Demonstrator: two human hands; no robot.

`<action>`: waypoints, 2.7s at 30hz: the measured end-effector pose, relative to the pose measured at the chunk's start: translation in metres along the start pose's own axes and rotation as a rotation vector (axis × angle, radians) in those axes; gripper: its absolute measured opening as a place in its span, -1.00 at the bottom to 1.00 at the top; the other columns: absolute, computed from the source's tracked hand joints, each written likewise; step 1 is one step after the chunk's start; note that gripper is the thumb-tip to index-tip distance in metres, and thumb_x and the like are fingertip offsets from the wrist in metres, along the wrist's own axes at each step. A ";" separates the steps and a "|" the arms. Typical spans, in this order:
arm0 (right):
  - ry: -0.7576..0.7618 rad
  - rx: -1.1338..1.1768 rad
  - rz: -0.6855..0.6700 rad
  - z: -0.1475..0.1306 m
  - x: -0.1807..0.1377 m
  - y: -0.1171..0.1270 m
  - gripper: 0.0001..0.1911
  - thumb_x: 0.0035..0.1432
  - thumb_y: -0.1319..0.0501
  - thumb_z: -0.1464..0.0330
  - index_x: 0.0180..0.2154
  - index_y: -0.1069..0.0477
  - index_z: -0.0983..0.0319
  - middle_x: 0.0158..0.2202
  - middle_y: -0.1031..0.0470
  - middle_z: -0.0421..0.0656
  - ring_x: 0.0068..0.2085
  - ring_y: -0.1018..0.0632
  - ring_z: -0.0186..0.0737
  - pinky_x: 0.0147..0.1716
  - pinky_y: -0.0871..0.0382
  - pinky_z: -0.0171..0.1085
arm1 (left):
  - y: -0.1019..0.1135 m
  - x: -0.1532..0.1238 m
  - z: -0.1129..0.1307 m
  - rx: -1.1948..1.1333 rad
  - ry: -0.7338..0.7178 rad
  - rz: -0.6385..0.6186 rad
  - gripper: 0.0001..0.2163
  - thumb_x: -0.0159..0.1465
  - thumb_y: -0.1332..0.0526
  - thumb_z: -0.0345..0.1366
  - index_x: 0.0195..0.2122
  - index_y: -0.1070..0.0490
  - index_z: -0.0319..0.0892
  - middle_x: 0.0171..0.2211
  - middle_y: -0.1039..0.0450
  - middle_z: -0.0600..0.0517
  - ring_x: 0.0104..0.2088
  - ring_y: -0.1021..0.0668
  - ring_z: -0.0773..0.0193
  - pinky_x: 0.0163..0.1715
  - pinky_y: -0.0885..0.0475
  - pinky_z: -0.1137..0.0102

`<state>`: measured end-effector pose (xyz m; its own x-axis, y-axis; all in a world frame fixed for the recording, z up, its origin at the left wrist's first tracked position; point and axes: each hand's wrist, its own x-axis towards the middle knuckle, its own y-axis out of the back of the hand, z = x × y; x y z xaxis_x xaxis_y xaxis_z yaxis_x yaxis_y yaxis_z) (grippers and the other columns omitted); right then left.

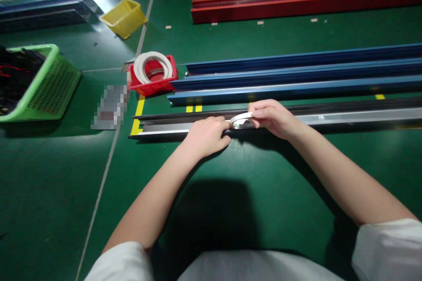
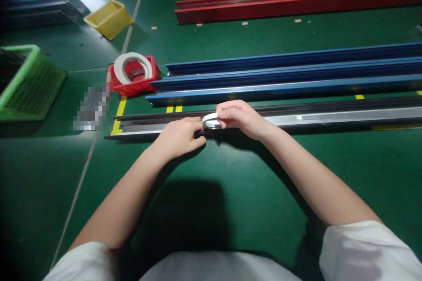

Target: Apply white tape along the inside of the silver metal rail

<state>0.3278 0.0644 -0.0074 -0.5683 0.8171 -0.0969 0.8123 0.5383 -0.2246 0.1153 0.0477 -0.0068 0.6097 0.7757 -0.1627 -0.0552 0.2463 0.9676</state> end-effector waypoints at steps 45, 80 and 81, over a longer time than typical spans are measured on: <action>0.099 -0.110 -0.023 0.006 0.001 0.005 -0.69 0.11 -0.27 0.26 -0.56 -0.42 0.34 -0.60 -0.36 -0.23 -0.56 -0.27 -0.46 -0.55 -0.05 -0.40 | -0.002 0.003 0.003 0.053 -0.071 -0.041 -0.68 0.34 -0.04 -0.11 0.04 -0.38 -0.03 -0.01 -0.44 -0.01 -0.04 -0.51 0.11 -0.22 -0.42 0.32; -0.042 -0.070 -0.075 0.011 -0.059 -0.022 -0.76 0.20 -0.19 0.27 -0.35 -0.52 0.30 -0.49 -0.40 -0.20 -0.51 -0.28 -0.43 -0.52 -0.05 -0.39 | -0.015 -0.091 -0.031 0.001 -0.175 -0.044 -0.66 0.40 0.05 -0.10 0.06 -0.40 0.00 -0.20 -0.51 0.03 -0.18 -0.55 0.29 -0.23 -0.42 0.44; -0.035 -0.081 -0.081 0.011 -0.059 -0.022 -0.76 0.21 -0.19 0.27 -0.34 -0.52 0.30 -0.48 -0.42 -0.20 -0.51 -0.30 -0.42 -0.51 -0.08 -0.39 | -0.015 -0.093 -0.033 -0.001 -0.182 -0.052 -0.66 0.40 0.05 -0.11 0.07 -0.39 0.00 -0.20 -0.51 0.03 -0.18 -0.55 0.30 -0.23 -0.42 0.44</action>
<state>0.3421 0.0018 -0.0069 -0.6354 0.7635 -0.1156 0.7708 0.6182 -0.1538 0.0330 -0.0089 -0.0122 0.7445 0.6443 -0.1747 -0.0208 0.2840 0.9586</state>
